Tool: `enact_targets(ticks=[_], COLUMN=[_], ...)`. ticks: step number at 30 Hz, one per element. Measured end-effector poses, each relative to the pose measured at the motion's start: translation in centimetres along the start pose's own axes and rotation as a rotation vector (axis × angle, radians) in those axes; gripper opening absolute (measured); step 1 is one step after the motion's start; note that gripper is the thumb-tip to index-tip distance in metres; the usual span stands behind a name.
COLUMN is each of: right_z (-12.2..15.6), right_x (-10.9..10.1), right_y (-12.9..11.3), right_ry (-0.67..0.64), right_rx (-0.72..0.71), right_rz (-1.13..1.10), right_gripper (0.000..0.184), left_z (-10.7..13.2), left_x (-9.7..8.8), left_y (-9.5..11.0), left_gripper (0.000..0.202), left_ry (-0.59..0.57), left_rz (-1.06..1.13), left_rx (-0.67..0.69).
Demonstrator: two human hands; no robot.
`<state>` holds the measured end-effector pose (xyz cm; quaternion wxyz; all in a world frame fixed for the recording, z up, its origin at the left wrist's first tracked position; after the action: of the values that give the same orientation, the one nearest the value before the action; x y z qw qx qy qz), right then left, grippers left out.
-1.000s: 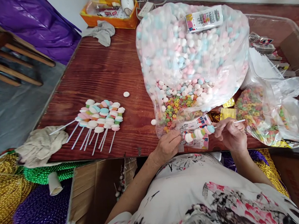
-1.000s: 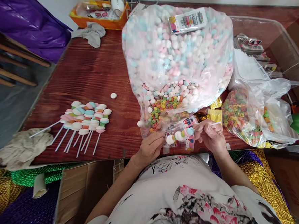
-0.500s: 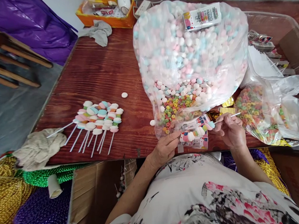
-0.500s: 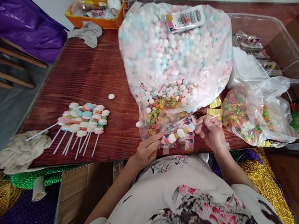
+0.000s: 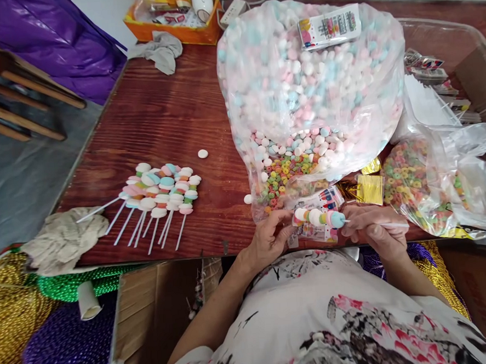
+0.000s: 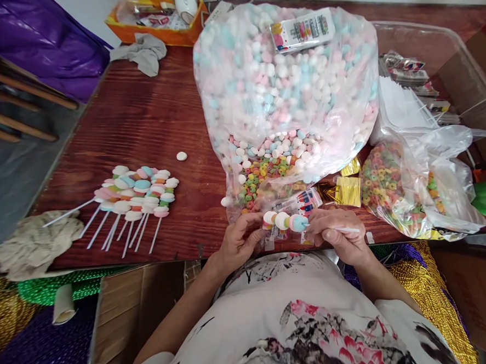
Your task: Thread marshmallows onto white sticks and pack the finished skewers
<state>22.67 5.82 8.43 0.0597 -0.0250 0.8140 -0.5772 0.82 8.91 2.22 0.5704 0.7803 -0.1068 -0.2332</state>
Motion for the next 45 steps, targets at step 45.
enact_targets(ticks=[45], right_z=[-0.3], right_x=[2.6], right_y=[2.8], right_ry=[-0.014], right_rx=[0.062], right_rz=[-0.172], right_gripper=[0.025], left_z=[-0.7], left_x=[1.3], left_y=[-0.4], left_gripper=[0.034], left_ry=[-0.201], left_rz=[-0.178], left_rx=[-0.438])
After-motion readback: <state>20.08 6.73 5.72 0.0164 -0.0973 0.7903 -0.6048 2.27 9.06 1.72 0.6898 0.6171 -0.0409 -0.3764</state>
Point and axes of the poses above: each hand's wrist, its own z-axis away from the middle knuckle, its own x-axis out of the palm, y = z × x, the point moved 8 cm from there along -z, towards the middle knuckle, and after that the axes turned 10 degrees about z, right-handed, at the moved point
